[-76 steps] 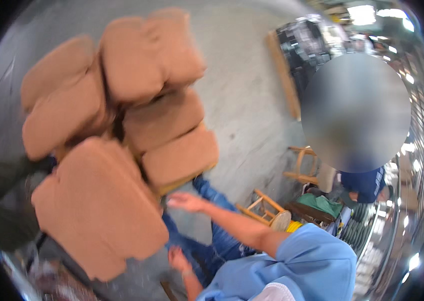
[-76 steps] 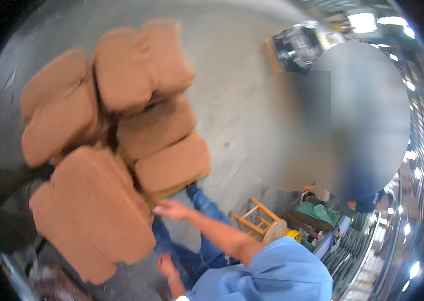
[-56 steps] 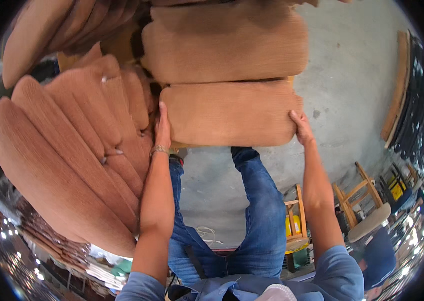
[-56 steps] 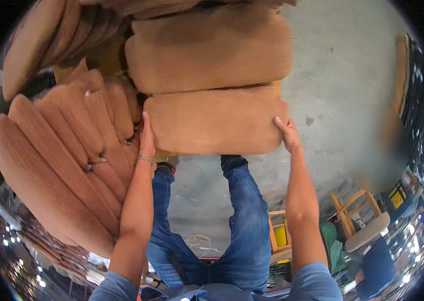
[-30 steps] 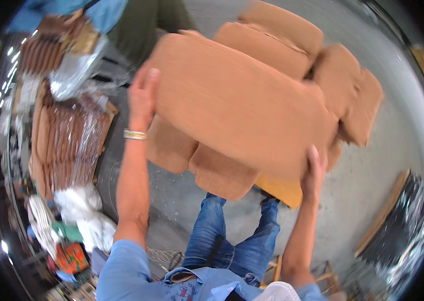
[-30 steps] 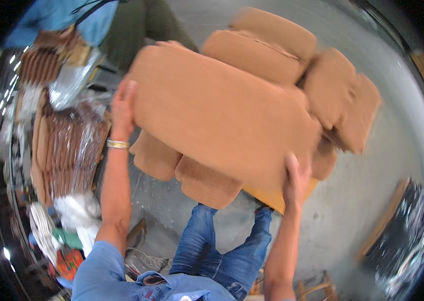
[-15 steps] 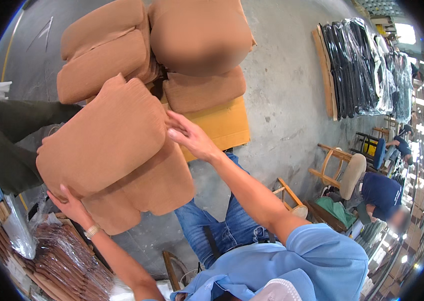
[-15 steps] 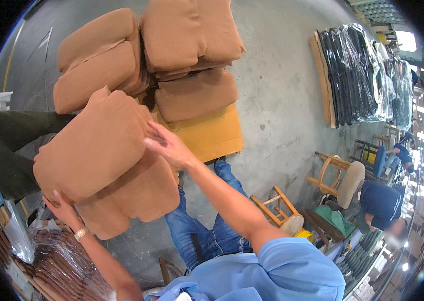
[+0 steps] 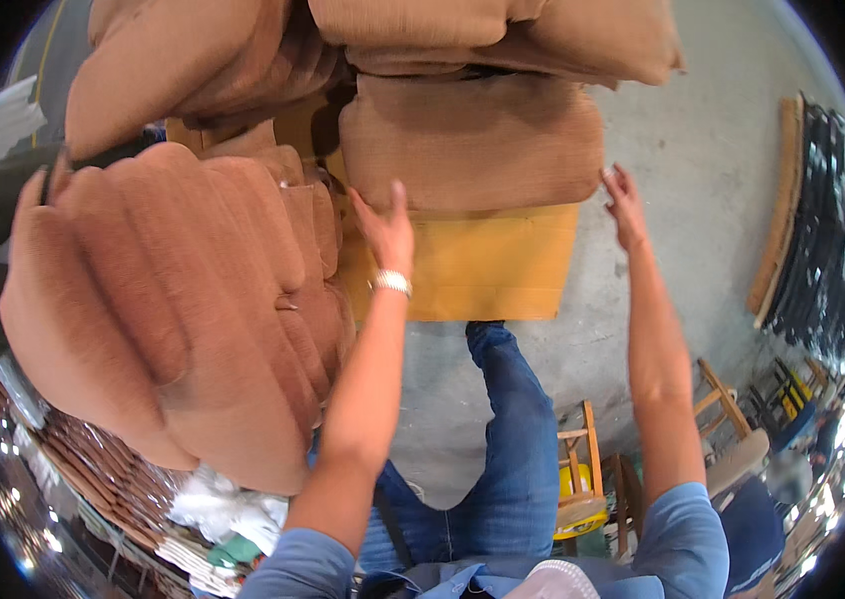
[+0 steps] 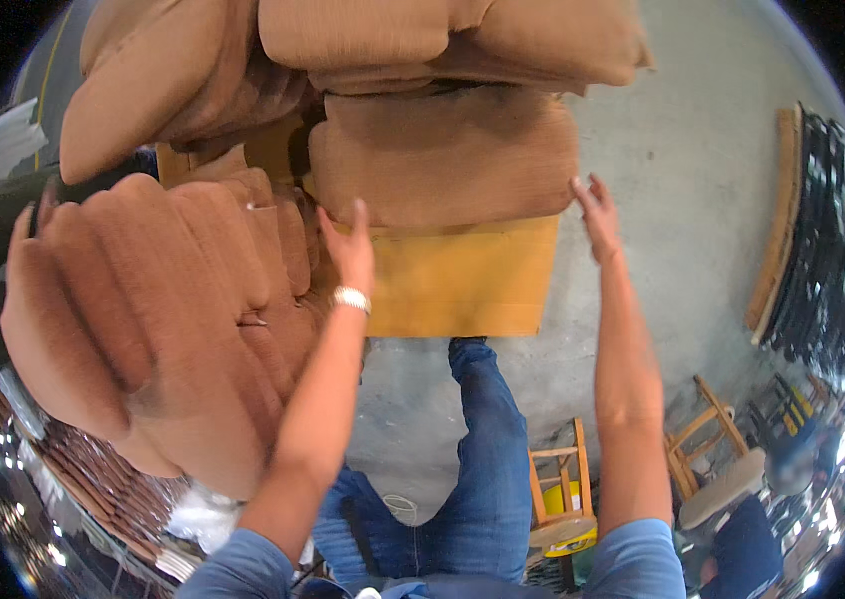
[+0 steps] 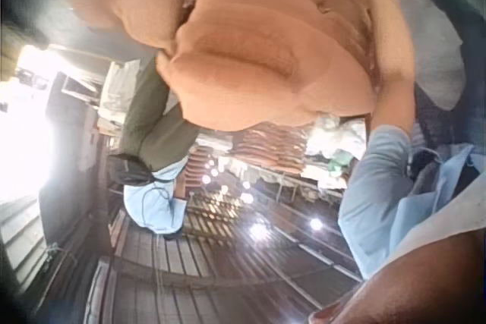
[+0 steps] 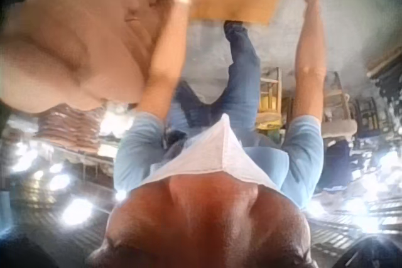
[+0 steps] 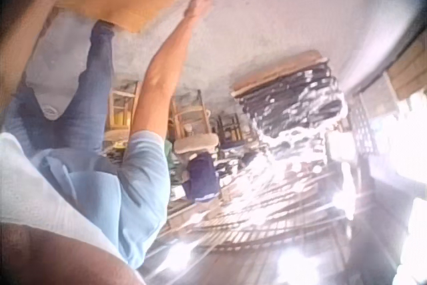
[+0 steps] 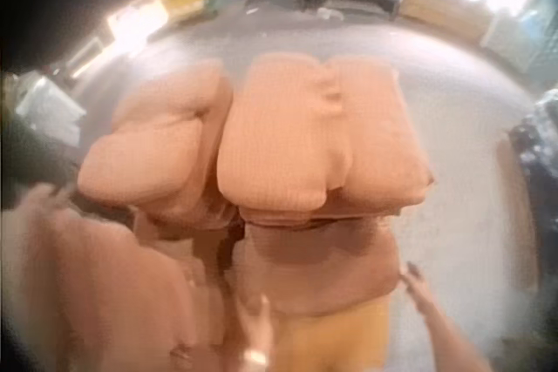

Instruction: The person assembles green fabric cushion covers by stapling edges, trimming excess fabric, and inserting foam inserts. They handle multiple cushion covers and foam pieces, using a staple gun and utility knife, then stack finished cushions on the table.

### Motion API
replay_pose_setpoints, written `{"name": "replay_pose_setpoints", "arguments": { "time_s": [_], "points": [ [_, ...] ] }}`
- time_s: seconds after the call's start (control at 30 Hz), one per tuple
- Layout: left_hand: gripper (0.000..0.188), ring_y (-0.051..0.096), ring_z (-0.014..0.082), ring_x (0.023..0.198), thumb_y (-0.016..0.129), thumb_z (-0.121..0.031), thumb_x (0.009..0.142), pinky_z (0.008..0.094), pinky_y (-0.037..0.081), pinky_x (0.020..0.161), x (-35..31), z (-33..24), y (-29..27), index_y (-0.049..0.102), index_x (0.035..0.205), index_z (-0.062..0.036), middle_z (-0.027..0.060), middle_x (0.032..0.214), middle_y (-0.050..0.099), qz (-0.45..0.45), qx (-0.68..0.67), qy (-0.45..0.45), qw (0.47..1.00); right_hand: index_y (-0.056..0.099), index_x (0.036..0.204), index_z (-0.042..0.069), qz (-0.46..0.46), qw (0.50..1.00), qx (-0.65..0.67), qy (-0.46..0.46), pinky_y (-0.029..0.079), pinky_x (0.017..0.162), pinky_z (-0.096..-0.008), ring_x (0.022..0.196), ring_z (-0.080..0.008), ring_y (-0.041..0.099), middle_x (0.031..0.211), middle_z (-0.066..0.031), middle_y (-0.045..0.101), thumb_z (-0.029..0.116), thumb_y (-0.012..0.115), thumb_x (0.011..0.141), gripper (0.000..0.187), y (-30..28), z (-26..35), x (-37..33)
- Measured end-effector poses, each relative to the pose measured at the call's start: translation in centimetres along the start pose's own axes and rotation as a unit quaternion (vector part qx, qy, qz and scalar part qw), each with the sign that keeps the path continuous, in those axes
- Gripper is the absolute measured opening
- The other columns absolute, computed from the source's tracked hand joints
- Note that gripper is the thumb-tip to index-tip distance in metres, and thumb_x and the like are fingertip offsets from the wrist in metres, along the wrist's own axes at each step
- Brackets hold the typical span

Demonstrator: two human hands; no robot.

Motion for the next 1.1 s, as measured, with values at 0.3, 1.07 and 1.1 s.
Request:
{"name": "replay_pose_setpoints", "arguments": {
  "time_s": [0.3,1.07,1.1],
  "points": [
    [0.082,0.048,0.0266,0.139,0.077,-0.049,0.09,0.0439,0.036,0.119,11.9,5.1,-1.0,0.048,0.15,-0.0027,0.0133,0.152,0.052,0.192,-0.395,-0.106,0.892,0.04,0.154,0.0,0.112,0.969,0.213,-0.06,0.04,0.113,-0.0353,0.135,-0.023,0.052,0.146,-0.0123,0.056,0.042,0.07,0.098,0.076,5.8,0.5,7.9],
    [0.052,0.066,0.0183,0.108,0.08,-0.036,0.092,0.036,0.052,0.097,-31.9,-0.6,-56.4,0.065,0.126,0.0008,0.0107,0.12,0.071,-0.068,-0.335,-0.167,0.925,0.028,0.16,0.003,0.189,0.963,0.19,0.038,0.046,0.112,-0.0425,0.139,-0.0288,0.05,0.155,-0.0161,0.047,0.022,0.069,0.096,0.079,1.5,14.5,-57.3],
    [0.054,0.065,0.0193,0.111,0.077,-0.037,0.094,0.0369,0.052,0.097,-29.4,1.0,-59.5,0.064,0.13,0.0018,0.0104,0.122,0.07,-0.094,-0.367,-0.122,0.917,0.034,0.157,0.0,0.217,0.954,0.205,0.025,0.039,0.117,-0.0427,0.141,-0.0299,0.047,0.153,-0.0174,0.047,0.017,0.074,0.09,0.079,5.9,15.1,-57.4]
  ]
}}
Point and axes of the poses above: each hand's wrist, its own x-axis towards the middle knuckle, its own y-axis out of the palm, z = x × y, the point moved 2 cm from there along x, towards the middle knuckle
